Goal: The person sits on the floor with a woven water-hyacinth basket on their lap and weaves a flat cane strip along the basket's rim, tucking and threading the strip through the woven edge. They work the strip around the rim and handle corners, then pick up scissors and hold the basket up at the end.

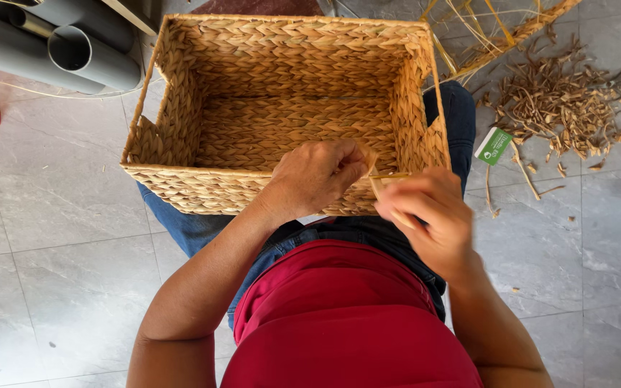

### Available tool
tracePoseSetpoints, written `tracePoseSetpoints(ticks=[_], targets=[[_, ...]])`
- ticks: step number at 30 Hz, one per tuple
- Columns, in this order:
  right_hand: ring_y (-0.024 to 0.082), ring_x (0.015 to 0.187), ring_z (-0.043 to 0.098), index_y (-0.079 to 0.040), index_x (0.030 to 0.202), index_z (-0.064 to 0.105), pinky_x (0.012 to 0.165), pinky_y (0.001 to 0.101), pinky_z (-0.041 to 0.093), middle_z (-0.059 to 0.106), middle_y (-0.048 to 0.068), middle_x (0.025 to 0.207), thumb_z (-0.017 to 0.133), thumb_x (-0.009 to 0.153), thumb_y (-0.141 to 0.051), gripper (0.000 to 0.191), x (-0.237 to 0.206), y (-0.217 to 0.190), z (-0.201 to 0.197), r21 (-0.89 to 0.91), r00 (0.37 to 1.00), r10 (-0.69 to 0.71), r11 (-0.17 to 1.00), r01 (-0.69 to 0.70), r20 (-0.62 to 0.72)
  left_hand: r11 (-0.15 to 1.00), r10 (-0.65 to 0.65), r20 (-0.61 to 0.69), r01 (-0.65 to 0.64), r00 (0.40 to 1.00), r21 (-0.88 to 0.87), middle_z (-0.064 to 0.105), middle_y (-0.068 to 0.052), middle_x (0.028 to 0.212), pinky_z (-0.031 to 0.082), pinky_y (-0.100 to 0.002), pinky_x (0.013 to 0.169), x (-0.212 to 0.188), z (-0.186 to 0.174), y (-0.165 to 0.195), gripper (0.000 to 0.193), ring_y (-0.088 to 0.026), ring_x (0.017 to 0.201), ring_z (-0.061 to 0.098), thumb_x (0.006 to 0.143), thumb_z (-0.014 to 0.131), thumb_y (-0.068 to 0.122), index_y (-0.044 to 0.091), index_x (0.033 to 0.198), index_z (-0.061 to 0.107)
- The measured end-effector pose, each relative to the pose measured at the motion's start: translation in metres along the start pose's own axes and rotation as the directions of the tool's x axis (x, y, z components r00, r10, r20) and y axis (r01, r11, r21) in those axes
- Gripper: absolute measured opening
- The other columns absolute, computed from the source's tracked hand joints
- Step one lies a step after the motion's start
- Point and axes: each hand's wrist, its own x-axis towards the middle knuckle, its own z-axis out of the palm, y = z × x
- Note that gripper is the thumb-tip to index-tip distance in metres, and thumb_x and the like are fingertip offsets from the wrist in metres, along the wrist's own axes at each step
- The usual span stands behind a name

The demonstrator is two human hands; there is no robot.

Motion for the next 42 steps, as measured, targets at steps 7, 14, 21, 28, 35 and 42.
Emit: tracePoseSetpoints(ticks=[7,14,21,28,35,42], targets=[[0.024,0.104,0.064,-0.012,0.112,0.071,0.091,0.0363,0.052,0.066,0.011,0.118,0.073,0.088,0.003,0.028,-0.035,-0.01,-0.108,0.983,0.88,-0.473,0.178,0.05,0.041,1.0,-0.02,0.041,0.02,0.999,0.019,0.076,-0.008,0.078,0.055,-0.043,0.068,0.003,0.003,-0.001,0.027,-0.026,0.072,0.074,0.097,0.063,0.038,0.013,0.1,0.073],[0.027,0.113,0.062,-0.015,0.121,0.074,0.097,0.0359,0.055,0.062,0.016,0.131,0.07,0.087,0.006,0.04,-0.021,0.014,-0.019,-0.092,0.987,-0.043,0.994,0.058,0.154,0.998,0.002,0.013,-0.003,1.0,0.057,0.076,-0.01,0.083,0.054,-0.047,0.069,0.005,0.002,0.0,0.027,-0.029,0.077,0.073,0.096,0.062,0.038,0.012,0.098,0.072],[0.019,0.102,0.073,-0.007,0.112,0.075,0.093,0.0273,0.061,0.073,0.008,0.119,0.068,0.101,-0.003,0.014,-0.042,0.028,-0.014,0.338,0.956,0.281,0.91,-0.239,-0.08,0.979,0.193,-0.116,-0.199,0.974,-0.04,0.074,-0.01,0.096,0.058,-0.042,0.076,-0.012,-0.003,0.006,0.016,-0.028,0.089,0.074,0.093,0.071,0.02,0.007,0.1,0.067],[0.026,0.107,0.073,-0.002,0.108,0.075,0.092,0.0332,0.062,0.072,0.016,0.113,0.075,0.089,-0.002,0.02,-0.049,0.004,-0.006,0.184,0.997,0.055,0.981,-0.063,0.05,0.779,0.616,-0.22,-0.541,0.757,0.318,0.069,-0.005,0.116,0.05,-0.044,0.113,-0.023,0.002,-0.001,0.022,-0.025,0.12,0.067,0.093,0.074,0.009,0.008,0.114,0.07],[0.028,0.105,0.075,0.0,0.108,0.074,0.089,0.0331,0.064,0.073,0.018,0.112,0.078,0.083,0.002,0.025,-0.028,-0.013,0.004,0.242,0.993,-0.085,0.968,0.064,0.077,0.728,0.61,-0.206,-0.438,0.765,0.528,0.069,-0.006,0.118,0.037,-0.05,0.12,-0.031,0.021,0.004,0.032,-0.026,0.121,0.066,0.086,0.071,0.012,0.007,0.118,0.072],[0.014,0.07,0.06,0.002,0.111,0.065,0.063,0.0238,0.05,0.072,0.016,0.103,0.06,0.11,-0.007,0.011,0.036,0.023,-0.021,0.548,0.955,0.2,0.835,-0.05,-0.217,0.865,0.478,-0.203,-0.417,0.855,0.281,0.065,-0.006,0.1,0.053,-0.042,0.091,-0.024,0.018,0.006,0.019,-0.028,0.096,0.067,0.087,0.072,0.009,0.01,0.105,0.07]])
